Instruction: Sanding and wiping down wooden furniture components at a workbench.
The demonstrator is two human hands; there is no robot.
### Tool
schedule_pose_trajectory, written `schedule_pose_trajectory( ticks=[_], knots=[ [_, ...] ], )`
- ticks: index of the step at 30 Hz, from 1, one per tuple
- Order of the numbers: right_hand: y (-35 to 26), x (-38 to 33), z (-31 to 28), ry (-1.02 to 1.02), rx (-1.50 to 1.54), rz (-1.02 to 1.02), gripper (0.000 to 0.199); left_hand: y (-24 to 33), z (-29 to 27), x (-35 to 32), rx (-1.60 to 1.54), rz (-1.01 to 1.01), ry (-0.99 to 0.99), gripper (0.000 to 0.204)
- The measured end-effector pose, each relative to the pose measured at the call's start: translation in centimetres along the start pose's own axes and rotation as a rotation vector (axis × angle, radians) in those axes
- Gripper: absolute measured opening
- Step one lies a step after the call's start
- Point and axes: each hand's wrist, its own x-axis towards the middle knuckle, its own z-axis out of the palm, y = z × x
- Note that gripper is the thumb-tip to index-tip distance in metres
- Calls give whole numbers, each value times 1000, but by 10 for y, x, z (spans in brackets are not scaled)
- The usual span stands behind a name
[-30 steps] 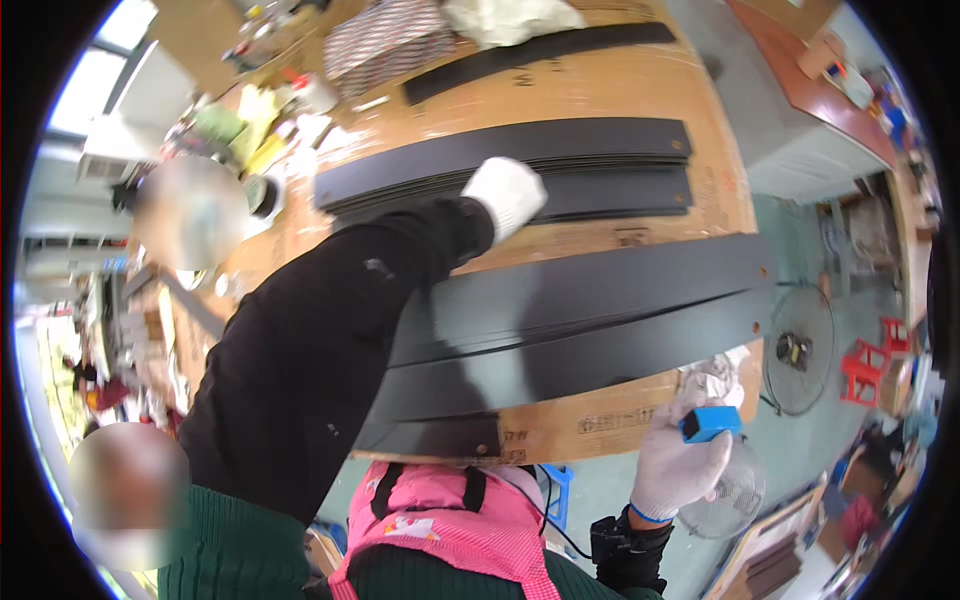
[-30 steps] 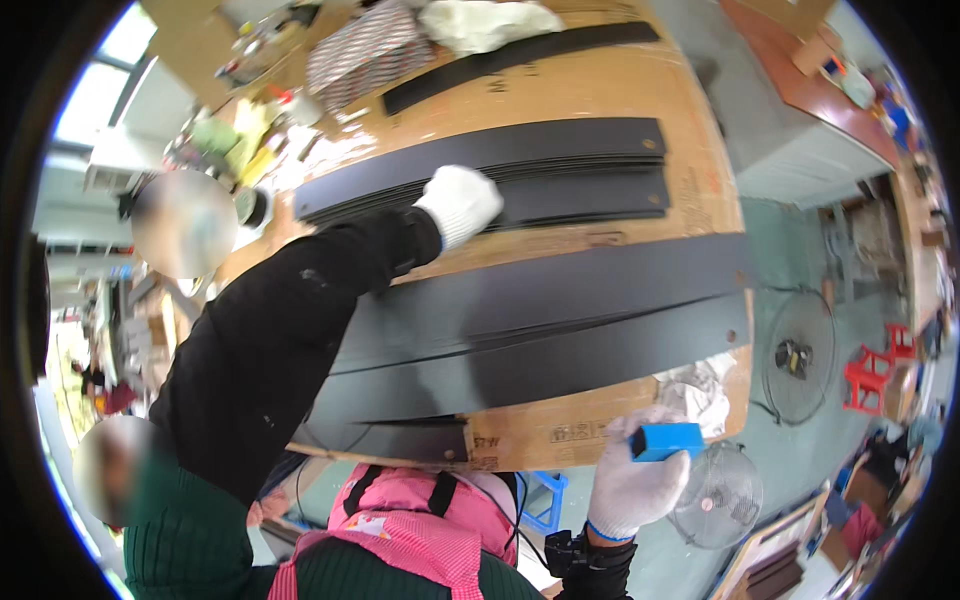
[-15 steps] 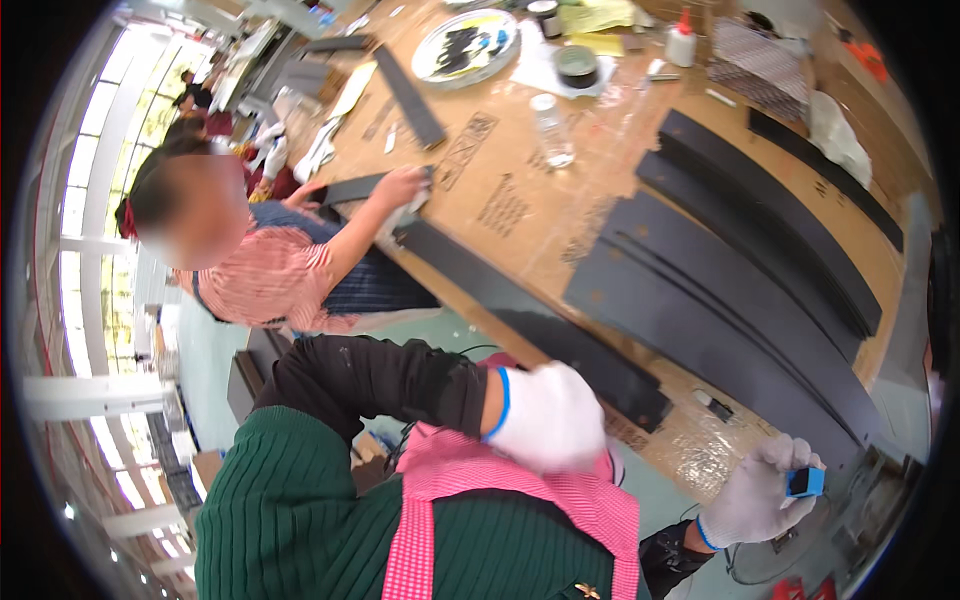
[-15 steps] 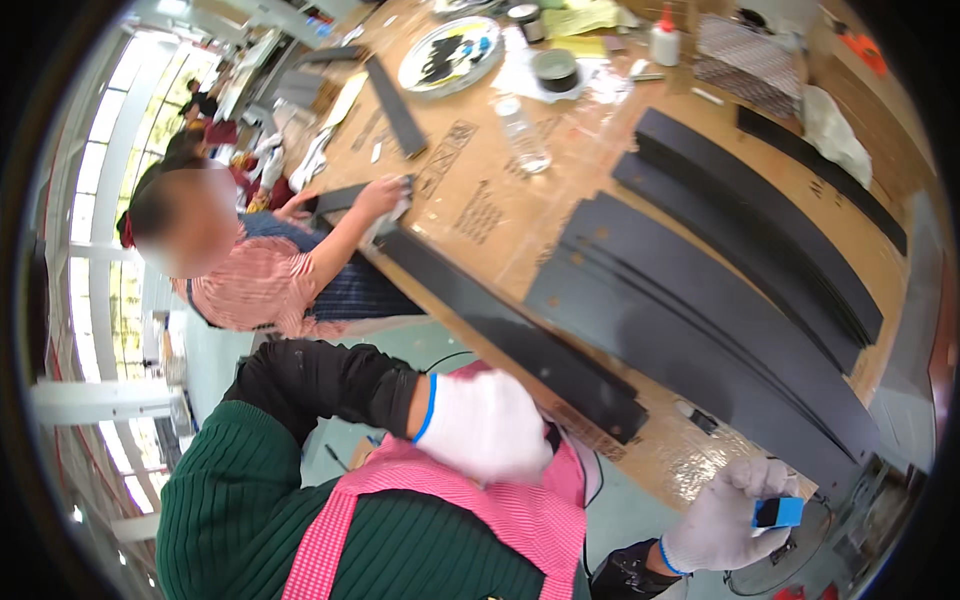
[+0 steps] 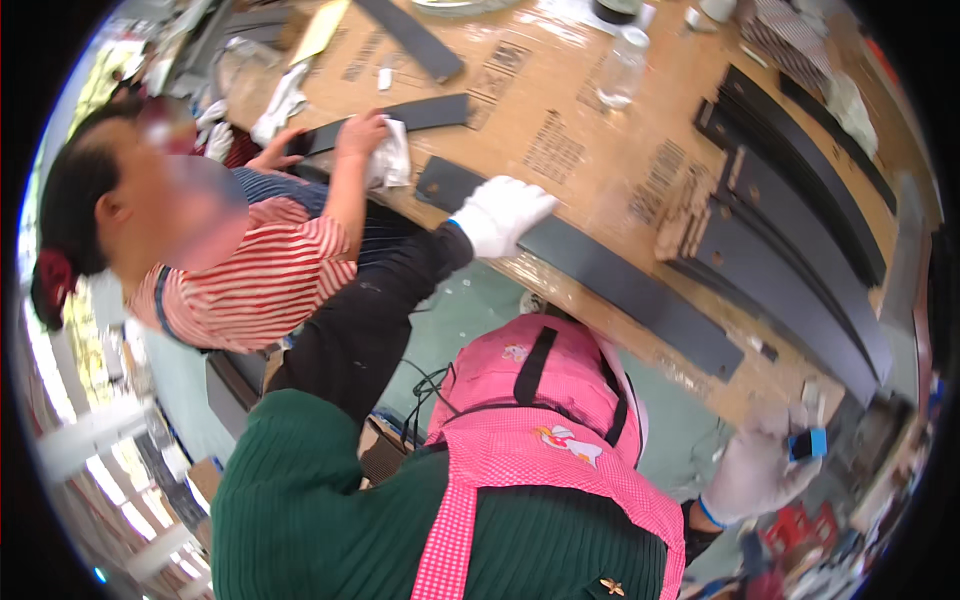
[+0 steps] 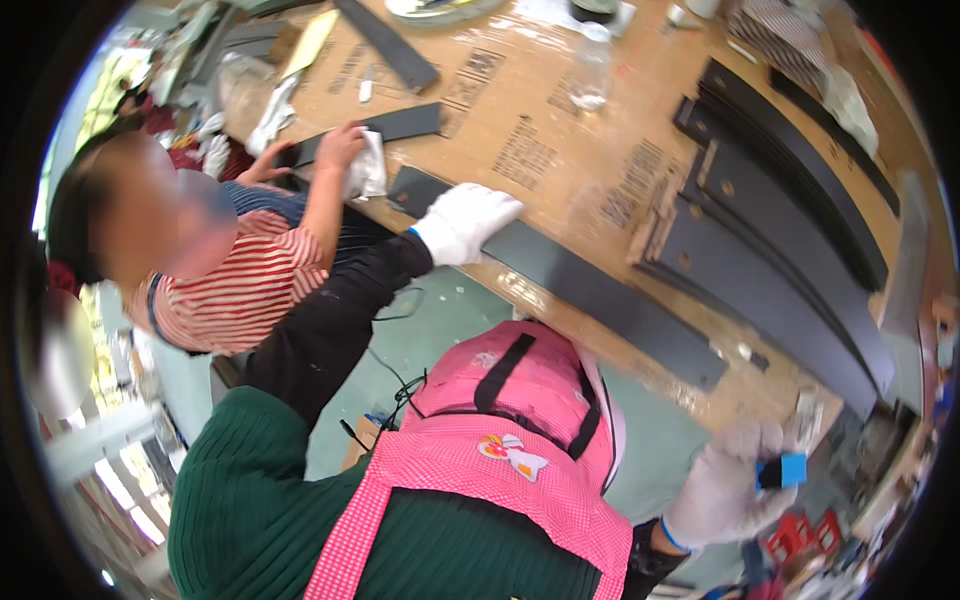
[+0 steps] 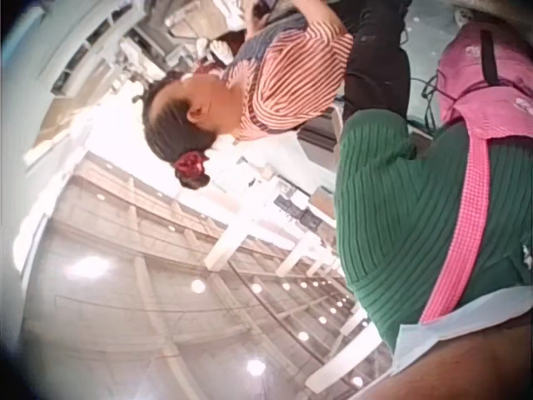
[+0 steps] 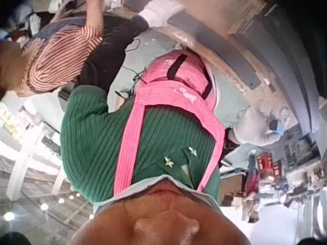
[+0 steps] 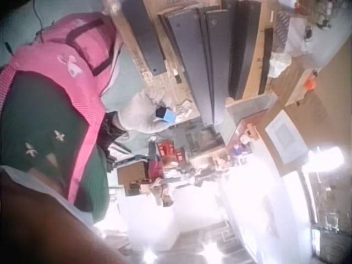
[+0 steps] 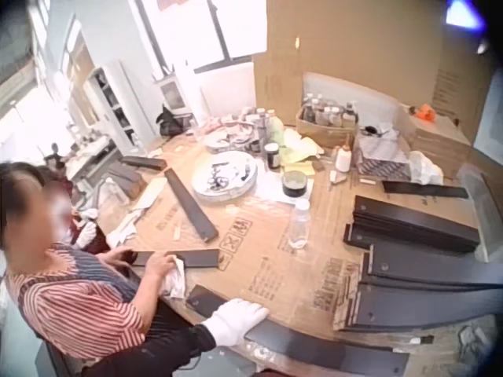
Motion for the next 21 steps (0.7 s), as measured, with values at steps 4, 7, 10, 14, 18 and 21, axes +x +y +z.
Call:
schedule_pose_trajectory(
  ticks=[4, 7, 10, 14, 18, 21],
  knots=[
    [17, -30, -4, 131, -14, -115, 35, 3, 13, 8, 34, 38, 26, 53],
    [22, -49, -14, 109, 51, -138, 41, 11, 19, 9, 49, 57, 6, 56],
    [19, -58, -27, 85, 87, -143, 39, 12, 19, 9, 63, 70, 4, 56],
    [2, -68, -41, 219, 122, -190, 36, 25, 24, 15, 105, 32, -27, 64],
    [-31, -70, -58, 251, 90, -210, 34, 70, 35, 30, 139, 40, -37, 60],
    [-64, -71, -75, 249, 111, -200, 33, 120, 45, 52, 49, 64, -13, 60]
  ],
)
